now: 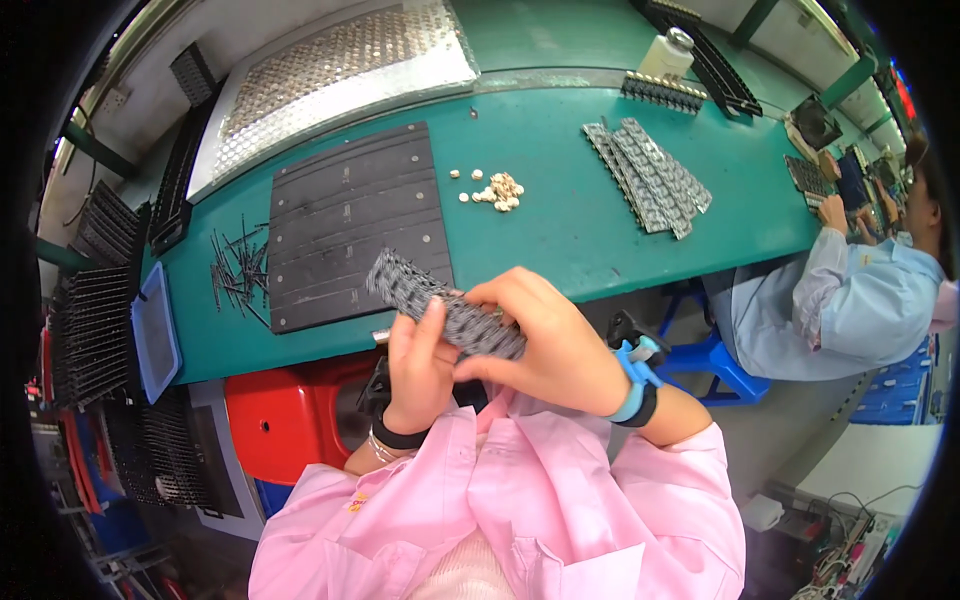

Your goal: The person picks up a circuit board and inserts small white components into it by hand one at a time. After filling the board, the person sets it aside on the table and picks up another circuit board to repeat the process.

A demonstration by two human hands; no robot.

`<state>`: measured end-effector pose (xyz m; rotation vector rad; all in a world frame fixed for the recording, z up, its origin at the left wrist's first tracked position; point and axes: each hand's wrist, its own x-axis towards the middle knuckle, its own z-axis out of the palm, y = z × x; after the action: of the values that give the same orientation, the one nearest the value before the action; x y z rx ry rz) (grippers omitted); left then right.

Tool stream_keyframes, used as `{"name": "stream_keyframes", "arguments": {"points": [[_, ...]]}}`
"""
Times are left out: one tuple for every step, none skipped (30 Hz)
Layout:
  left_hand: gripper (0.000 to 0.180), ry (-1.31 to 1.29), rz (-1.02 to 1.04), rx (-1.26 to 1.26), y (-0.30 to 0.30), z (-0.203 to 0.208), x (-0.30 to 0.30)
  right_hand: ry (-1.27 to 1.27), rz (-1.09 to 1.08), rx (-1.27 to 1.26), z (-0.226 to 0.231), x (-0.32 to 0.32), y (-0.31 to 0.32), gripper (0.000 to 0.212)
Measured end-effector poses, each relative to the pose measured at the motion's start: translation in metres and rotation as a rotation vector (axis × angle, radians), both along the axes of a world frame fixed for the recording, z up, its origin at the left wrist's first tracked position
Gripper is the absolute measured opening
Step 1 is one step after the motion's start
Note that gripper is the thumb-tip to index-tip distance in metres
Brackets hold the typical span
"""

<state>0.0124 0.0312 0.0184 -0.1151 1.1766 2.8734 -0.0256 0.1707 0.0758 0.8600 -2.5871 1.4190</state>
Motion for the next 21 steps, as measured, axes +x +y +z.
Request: {"name": "stream_keyframes", "arguments": {"points": [[0.024,0.004,0.010,-0.005,-0.005,-0.001,-0.002,-0.067,0.079,-0.017,0.006,-0.005,0.000,0.031],[0.023,0.017,0.061,-0.039,-0.010,-0.004,-0.004,-0.136,0.162,-0.032,0.010,-0.012,-0.001,0.031],[0.022,0.022,0.112,-0.074,-0.015,-0.008,-0.004,0.006,0.100,0.010,0.005,-0.027,-0.003,0.030],[0.021,0.026,0.157,-0.107,-0.018,-0.010,-0.002,0.146,0.033,0.052,0.000,-0.049,-0.003,0.028],[0.021,0.015,0.172,-0.113,-0.020,-0.009,0.003,0.236,0.004,0.134,-0.005,-0.071,-0.006,0.025],[0.020,-0.011,0.132,-0.061,-0.022,-0.006,0.008,0.326,-0.022,0.216,-0.012,-0.093,-0.012,0.022],[0.020,-0.035,0.087,-0.005,-0.025,-0.004,0.013,0.364,-0.060,0.275,-0.020,-0.112,-0.019,0.021],[0.019,-0.056,0.041,0.049,-0.030,-0.002,0.016,0.406,-0.101,0.332,-0.027,-0.126,-0.026,0.020],[0.019,-0.063,0.052,0.046,-0.032,-0.002,0.018,0.400,-0.090,0.327,-0.033,-0.135,-0.031,0.020],[0.018,-0.064,0.085,0.042,-0.035,-0.001,0.019,0.392,-0.093,0.395,-0.039,-0.144,-0.039,0.020],[0.018,-0.064,0.115,0.039,-0.038,-0.001,0.021,0.385,-0.098,0.464,-0.044,-0.150,-0.046,0.020],[0.017,-0.063,0.144,0.035,-0.041,-0.001,0.022,0.380,-0.104,0.533,-0.048,-0.153,-0.051,0.020],[0.017,-0.067,0.171,0.033,-0.044,0.000,0.024,0.382,-0.078,0.526,-0.051,-0.155,-0.056,0.020],[0.018,-0.063,0.182,0.014,-0.048,0.001,0.025,0.374,-0.062,0.501,-0.053,-0.157,-0.059,0.019],[0.018,-0.059,0.189,-0.005,-0.051,0.003,0.027,0.366,-0.049,0.477,-0.055,-0.158,-0.061,0.018],[0.018,-0.055,0.193,-0.024,-0.052,0.004,0.029,0.358,-0.040,0.454,-0.056,-0.160,-0.064,0.017],[0.018,-0.055,0.206,-0.026,-0.053,0.007,0.030,0.360,-0.027,0.449,-0.057,-0.160,-0.066,0.017],[0.019,-0.063,0.220,-0.042,-0.051,0.009,0.029,0.380,-0.027,0.434,-0.057,-0.161,-0.063,0.016],[0.020,-0.069,0.230,-0.059,-0.049,0.011,0.028,0.399,-0.031,0.420,-0.056,-0.162,-0.059,0.015],[0.020,-0.073,0.235,-0.075,-0.047,0.013,0.026,0.419,-0.040,0.407,-0.055,-0.162,-0.054,0.014],[0.020,-0.065,0.218,-0.074,-0.047,0.015,0.027,0.423,-0.059,0.412,-0.056,-0.164,-0.053,0.014]]}}
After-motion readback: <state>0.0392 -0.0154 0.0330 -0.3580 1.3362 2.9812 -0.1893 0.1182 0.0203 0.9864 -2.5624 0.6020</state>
